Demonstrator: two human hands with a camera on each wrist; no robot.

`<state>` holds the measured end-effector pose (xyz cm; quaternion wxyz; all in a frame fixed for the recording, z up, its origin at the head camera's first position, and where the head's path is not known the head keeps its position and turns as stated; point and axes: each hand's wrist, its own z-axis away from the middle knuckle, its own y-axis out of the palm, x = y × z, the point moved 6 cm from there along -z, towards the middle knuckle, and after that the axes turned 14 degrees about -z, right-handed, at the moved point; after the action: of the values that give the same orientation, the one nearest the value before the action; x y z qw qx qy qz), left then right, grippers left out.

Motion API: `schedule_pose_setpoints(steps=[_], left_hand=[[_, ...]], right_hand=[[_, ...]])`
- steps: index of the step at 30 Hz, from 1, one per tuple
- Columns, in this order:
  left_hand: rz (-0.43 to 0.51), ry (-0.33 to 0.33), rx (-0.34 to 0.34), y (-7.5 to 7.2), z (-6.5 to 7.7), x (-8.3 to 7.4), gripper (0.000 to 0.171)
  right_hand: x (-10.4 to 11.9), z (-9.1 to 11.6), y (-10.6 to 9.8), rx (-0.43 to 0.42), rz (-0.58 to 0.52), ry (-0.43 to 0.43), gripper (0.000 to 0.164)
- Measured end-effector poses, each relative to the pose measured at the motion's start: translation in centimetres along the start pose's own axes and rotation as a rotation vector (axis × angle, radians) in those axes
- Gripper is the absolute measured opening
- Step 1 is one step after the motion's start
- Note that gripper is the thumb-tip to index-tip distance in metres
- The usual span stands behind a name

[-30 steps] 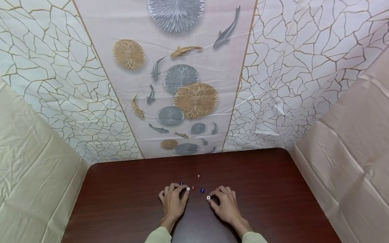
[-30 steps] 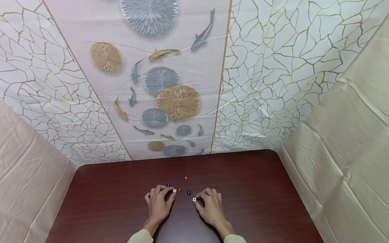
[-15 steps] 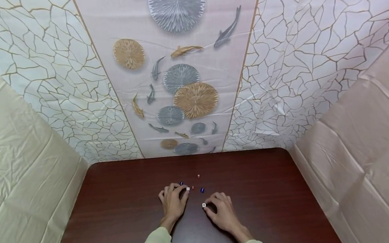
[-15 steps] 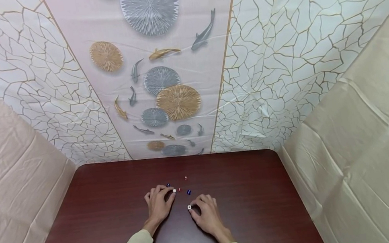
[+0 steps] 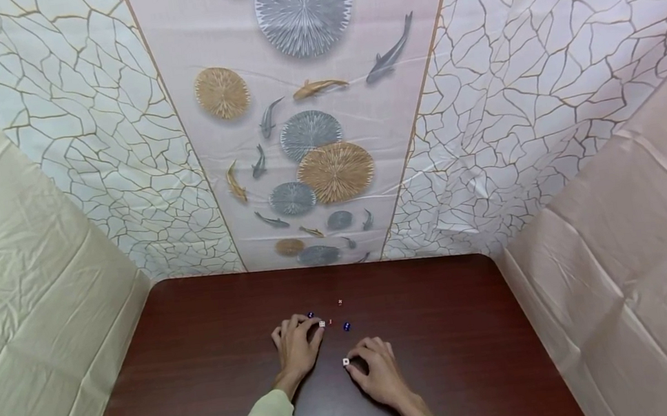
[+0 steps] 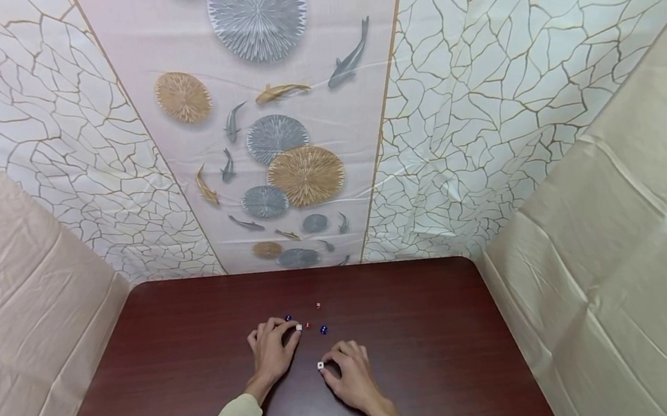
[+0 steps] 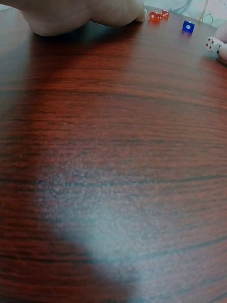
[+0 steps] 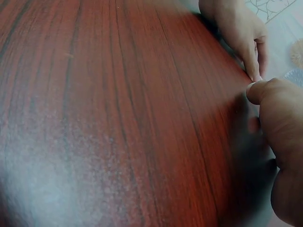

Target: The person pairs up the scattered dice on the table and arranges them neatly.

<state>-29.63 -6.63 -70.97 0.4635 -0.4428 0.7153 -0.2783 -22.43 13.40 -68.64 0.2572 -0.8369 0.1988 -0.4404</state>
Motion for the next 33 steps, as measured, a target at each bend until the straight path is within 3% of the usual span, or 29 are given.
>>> schedule_pose_setpoints(steps=[9, 23, 33], left_hand=[[0.005, -0.024, 0.068, -0.32, -0.05, -0.21, 0.019], [0.035, -0.017, 0.039, 0.48, 0.11, 0.45, 0.016], [0.056, -0.032, 0.067, 0.18, 0.27, 0.59, 0.017]], right_hand=[[-0.08, 0.23, 0.30, -0.003, 0.003, 0.008, 0.019], [-0.67, 0.51, 0.46, 0.056, -0.063, 0.133, 0.017], [-0.96, 0.73, 0.61, 0.017, -0.058, 0.084, 0.019]])
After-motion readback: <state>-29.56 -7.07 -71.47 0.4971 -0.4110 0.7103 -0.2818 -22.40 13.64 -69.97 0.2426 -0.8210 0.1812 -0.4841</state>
